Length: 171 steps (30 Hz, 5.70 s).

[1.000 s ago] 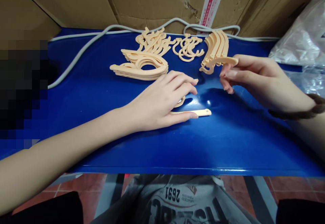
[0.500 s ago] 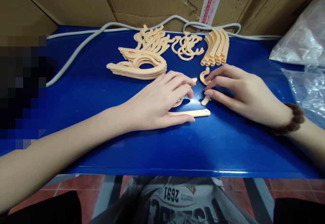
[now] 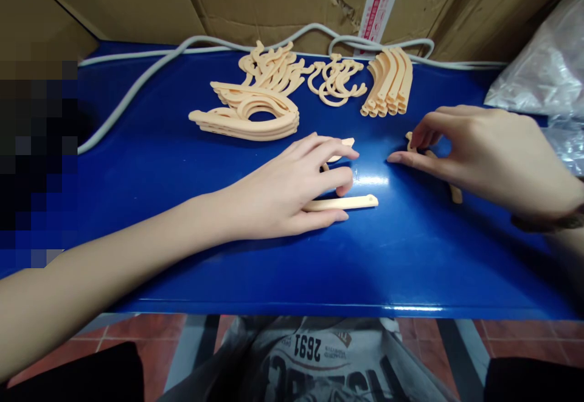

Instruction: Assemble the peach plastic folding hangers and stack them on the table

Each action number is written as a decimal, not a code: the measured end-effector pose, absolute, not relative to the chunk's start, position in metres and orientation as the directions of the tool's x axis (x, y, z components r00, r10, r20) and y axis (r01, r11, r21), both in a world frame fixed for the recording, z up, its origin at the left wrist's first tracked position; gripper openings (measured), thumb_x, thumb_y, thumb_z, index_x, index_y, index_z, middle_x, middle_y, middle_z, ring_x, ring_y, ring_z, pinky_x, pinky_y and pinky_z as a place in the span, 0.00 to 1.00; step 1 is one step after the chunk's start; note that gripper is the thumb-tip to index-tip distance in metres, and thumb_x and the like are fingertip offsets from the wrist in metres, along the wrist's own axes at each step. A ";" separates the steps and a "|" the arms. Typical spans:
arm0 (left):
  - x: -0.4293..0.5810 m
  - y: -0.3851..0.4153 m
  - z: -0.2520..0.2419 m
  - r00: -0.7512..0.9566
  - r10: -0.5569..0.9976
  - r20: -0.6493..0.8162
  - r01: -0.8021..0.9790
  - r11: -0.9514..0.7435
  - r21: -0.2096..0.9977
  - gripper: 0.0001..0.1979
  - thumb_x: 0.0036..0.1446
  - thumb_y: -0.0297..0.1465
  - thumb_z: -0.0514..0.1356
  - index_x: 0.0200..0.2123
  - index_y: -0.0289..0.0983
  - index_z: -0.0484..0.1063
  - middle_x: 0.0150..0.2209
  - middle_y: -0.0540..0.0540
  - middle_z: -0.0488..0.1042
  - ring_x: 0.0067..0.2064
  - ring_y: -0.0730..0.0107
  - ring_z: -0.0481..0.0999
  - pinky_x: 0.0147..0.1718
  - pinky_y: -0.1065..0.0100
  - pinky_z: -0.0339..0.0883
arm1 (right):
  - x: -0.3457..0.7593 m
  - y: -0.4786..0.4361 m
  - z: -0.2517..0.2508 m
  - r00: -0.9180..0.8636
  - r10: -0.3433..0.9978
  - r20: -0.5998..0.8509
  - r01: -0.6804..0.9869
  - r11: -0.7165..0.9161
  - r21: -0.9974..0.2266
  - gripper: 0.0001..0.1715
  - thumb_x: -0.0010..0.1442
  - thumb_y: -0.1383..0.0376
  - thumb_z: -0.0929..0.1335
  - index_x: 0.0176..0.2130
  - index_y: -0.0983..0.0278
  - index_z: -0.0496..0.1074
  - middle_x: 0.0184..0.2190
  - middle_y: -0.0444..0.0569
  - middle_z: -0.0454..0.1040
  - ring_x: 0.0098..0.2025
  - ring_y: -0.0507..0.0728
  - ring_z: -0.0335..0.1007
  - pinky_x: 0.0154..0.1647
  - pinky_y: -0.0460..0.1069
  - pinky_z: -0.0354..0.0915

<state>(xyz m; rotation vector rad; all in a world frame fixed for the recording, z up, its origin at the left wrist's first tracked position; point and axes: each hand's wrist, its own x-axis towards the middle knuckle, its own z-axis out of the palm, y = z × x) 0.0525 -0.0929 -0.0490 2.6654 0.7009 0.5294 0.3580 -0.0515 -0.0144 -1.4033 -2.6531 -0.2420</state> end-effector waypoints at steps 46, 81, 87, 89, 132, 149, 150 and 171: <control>0.044 -0.080 -0.058 0.655 0.648 0.389 0.476 -0.753 0.454 0.14 0.69 0.28 0.57 0.56 0.38 0.71 0.59 0.41 0.78 0.61 0.53 0.79 0.60 0.49 0.76 | 0.320 -0.088 -0.022 -0.773 0.631 0.072 0.573 0.741 -0.350 0.15 0.71 0.59 0.69 0.50 0.62 0.80 0.26 0.45 0.80 0.25 0.55 0.74 0.28 0.50 0.59; 0.048 -0.088 -0.051 0.812 0.495 0.309 0.389 -0.854 0.345 0.06 0.75 0.32 0.55 0.48 0.36 0.69 0.66 0.30 0.72 0.71 0.45 0.69 0.68 0.46 0.65 | 0.321 -0.086 -0.020 -0.687 0.674 0.273 0.544 0.725 -0.422 0.15 0.75 0.54 0.66 0.46 0.62 0.75 0.36 0.48 0.81 0.34 0.56 0.76 0.38 0.51 0.65; 0.048 -0.088 -0.050 0.811 0.496 0.312 0.379 -0.850 0.367 0.06 0.75 0.33 0.55 0.46 0.37 0.68 0.67 0.30 0.72 0.70 0.45 0.69 0.67 0.46 0.66 | 0.320 -0.082 -0.019 -0.697 0.691 0.192 0.584 0.702 -0.407 0.20 0.79 0.54 0.58 0.47 0.59 0.74 0.41 0.52 0.79 0.42 0.60 0.76 0.43 0.54 0.67; 0.048 -0.087 -0.050 0.806 0.504 0.310 0.379 -0.842 0.384 0.05 0.75 0.33 0.55 0.45 0.38 0.68 0.66 0.31 0.72 0.70 0.46 0.69 0.67 0.45 0.66 | 0.319 -0.084 -0.018 -0.697 0.703 0.144 0.608 0.685 -0.403 0.19 0.79 0.54 0.58 0.45 0.59 0.73 0.39 0.51 0.79 0.39 0.60 0.76 0.42 0.54 0.66; 0.048 -0.087 -0.052 0.793 0.536 0.289 0.406 -0.819 0.406 0.19 0.80 0.40 0.49 0.55 0.37 0.75 0.69 0.36 0.71 0.73 0.50 0.65 0.72 0.47 0.61 | 0.319 -0.098 -0.031 -0.801 0.538 0.262 0.594 0.769 0.237 0.28 0.82 0.56 0.55 0.52 0.64 0.79 0.32 0.48 0.78 0.29 0.53 0.71 0.27 0.50 0.55; 0.049 -0.088 -0.051 0.788 0.538 0.301 0.403 -0.818 0.410 0.16 0.80 0.39 0.50 0.52 0.37 0.75 0.68 0.35 0.72 0.72 0.50 0.67 0.72 0.46 0.62 | 0.321 -0.095 -0.033 -0.802 0.537 0.261 0.577 0.809 0.112 0.26 0.81 0.58 0.57 0.52 0.65 0.79 0.35 0.48 0.80 0.29 0.53 0.72 0.27 0.50 0.56; 0.048 -0.088 -0.051 0.787 0.538 0.303 0.401 -0.818 0.412 0.16 0.80 0.39 0.50 0.52 0.37 0.74 0.68 0.35 0.72 0.72 0.50 0.67 0.72 0.47 0.62 | 0.321 -0.095 -0.033 -0.798 0.549 0.251 0.579 0.812 0.066 0.26 0.81 0.57 0.56 0.52 0.65 0.79 0.36 0.49 0.80 0.29 0.53 0.73 0.27 0.50 0.56; 0.048 -0.089 -0.050 0.816 0.502 0.285 0.382 -0.840 0.385 0.19 0.80 0.38 0.50 0.52 0.32 0.76 0.68 0.32 0.70 0.74 0.46 0.65 0.72 0.49 0.60 | 0.320 -0.098 -0.026 -0.856 0.353 0.377 0.494 0.773 0.398 0.20 0.80 0.60 0.62 0.47 0.64 0.81 0.29 0.43 0.74 0.27 0.50 0.67 0.27 0.49 0.54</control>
